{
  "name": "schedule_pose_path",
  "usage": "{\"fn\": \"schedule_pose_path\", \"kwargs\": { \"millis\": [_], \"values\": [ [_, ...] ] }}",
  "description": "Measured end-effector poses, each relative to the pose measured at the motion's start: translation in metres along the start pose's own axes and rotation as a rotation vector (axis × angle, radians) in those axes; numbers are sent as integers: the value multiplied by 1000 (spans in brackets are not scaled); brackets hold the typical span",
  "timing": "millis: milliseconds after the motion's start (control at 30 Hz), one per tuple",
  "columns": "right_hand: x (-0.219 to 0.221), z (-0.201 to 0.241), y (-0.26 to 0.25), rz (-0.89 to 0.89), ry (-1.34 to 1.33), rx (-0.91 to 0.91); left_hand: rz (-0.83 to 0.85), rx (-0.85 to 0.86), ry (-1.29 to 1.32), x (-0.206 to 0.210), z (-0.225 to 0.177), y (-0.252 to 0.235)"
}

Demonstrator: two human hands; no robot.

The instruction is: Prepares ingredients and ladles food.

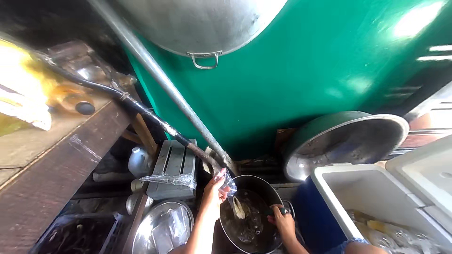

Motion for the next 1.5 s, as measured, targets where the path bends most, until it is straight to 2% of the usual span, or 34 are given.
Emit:
{"fn": "schedule_pose_path", "kwargs": {
  "millis": [67,133,200,233,300,367,467,600,733,867,967,1067,1133,1200,1267,1367,1433,1500],
  "values": [
    [-8,22,-3,20,-12,-24,25,81,-43,-2,0,-2],
    [-19,53,-7,66,7,-79,52,302,-136,-4,-2,-6],
    [-31,92,-10,126,27,-166,37,562,-345,-8,-2,-13],
    [-37,112,-11,159,28,-210,7,641,-474,-9,-4,-15],
    [-49,155,-11,220,18,-276,-34,688,-668,-8,-4,-16],
    [-61,197,-7,282,19,-319,-14,629,-719,-7,0,-19],
    [-73,252,2,363,42,-398,61,486,-642,-1,6,-17],
    [-69,302,15,425,152,-513,171,332,-653,12,16,-10],
    [-45,329,26,463,259,-631,300,219,-649,23,35,-5],
    [-3,351,59,434,487,-862,355,86,-534,35,52,3],
    [39,357,118,450,756,-1010,325,-28,-471,41,65,7],
    [85,337,174,657,1022,-1095,170,-137,-335,41,77,9],
    [105,320,196,783,1097,-1163,140,-161,-282,39,78,13],
    [109,314,205,817,1116,-1207,158,-195,-239,37,70,22],
    [101,317,195,767,1093,-1185,79,-228,-189,35,76,9],
    [75,314,137,572,979,-1111,74,-244,-179,28,85,-11],
    [58,289,80,500,943,-982,77,-182,-205,24,82,-17],
    [44,240,32,543,942,-816,58,-121,-250,21,79,-19]
  ]
}}
Point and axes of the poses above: each hand's wrist, its own y-axis away from the middle knuckle, its own x-axis out of the palm, z = x × y, the point moved 5 cm from there along -y, towards the middle knuckle, and after that the axes turned 10 degrees about -z, right-handed, at the moved point
